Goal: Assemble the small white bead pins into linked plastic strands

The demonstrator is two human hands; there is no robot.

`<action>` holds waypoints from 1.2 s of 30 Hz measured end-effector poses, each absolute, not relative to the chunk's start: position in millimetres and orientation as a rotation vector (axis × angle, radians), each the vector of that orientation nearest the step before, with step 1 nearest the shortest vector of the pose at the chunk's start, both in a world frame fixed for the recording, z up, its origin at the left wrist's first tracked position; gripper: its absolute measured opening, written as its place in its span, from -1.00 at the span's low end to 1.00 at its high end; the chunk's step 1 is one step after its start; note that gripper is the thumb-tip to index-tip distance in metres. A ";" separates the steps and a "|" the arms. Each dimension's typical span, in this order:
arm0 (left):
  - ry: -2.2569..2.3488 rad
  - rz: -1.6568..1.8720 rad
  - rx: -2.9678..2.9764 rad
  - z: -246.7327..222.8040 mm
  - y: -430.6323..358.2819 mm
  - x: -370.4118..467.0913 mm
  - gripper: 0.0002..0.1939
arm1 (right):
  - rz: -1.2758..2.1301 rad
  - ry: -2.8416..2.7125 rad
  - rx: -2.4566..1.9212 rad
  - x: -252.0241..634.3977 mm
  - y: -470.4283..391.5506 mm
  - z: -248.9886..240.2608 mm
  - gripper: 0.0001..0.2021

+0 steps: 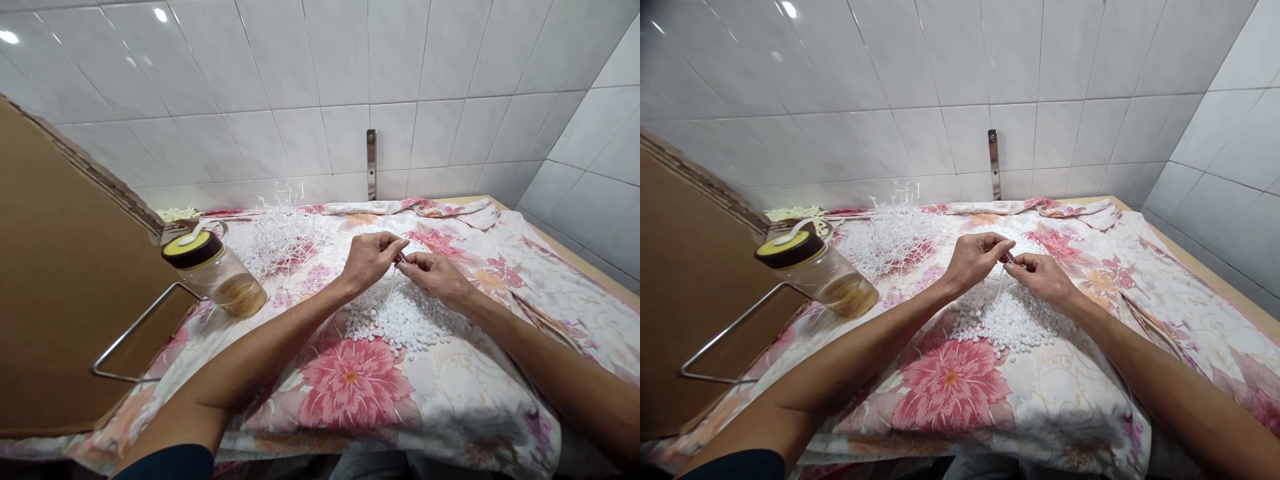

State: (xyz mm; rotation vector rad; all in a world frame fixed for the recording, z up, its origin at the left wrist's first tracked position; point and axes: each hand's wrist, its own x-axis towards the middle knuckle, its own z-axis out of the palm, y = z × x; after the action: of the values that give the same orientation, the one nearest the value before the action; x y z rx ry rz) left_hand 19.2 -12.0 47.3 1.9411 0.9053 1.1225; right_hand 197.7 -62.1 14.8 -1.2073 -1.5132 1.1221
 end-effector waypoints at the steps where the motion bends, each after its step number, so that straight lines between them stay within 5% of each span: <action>1: 0.908 1.123 1.944 47.5 -12.1 19.2 -0.72 | 1.140 -1.484 -1.203 198.2 -61.6 14.9 -0.56; 20: 0.958 0.912 2.009 54.5 29.3 -5.8 -0.78 | 1.269 -1.148 -1.050 207.3 -53.5 20.6 -0.57; 32: 0.784 0.656 2.133 67.7 13.3 -7.9 -0.51 | 1.286 -0.937 -1.019 216.8 -45.3 24.2 -0.52; 36: 0.839 0.647 2.242 65.6 10.7 -5.1 -0.64 | 1.278 -0.909 -1.011 218.4 -43.7 23.3 -0.50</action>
State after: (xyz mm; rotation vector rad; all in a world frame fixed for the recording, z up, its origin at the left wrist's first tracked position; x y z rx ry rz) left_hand -5.1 10.7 65.6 2.2424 0.8392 0.6468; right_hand 218.4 -43.7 23.3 -1.0114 -0.9086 1.2775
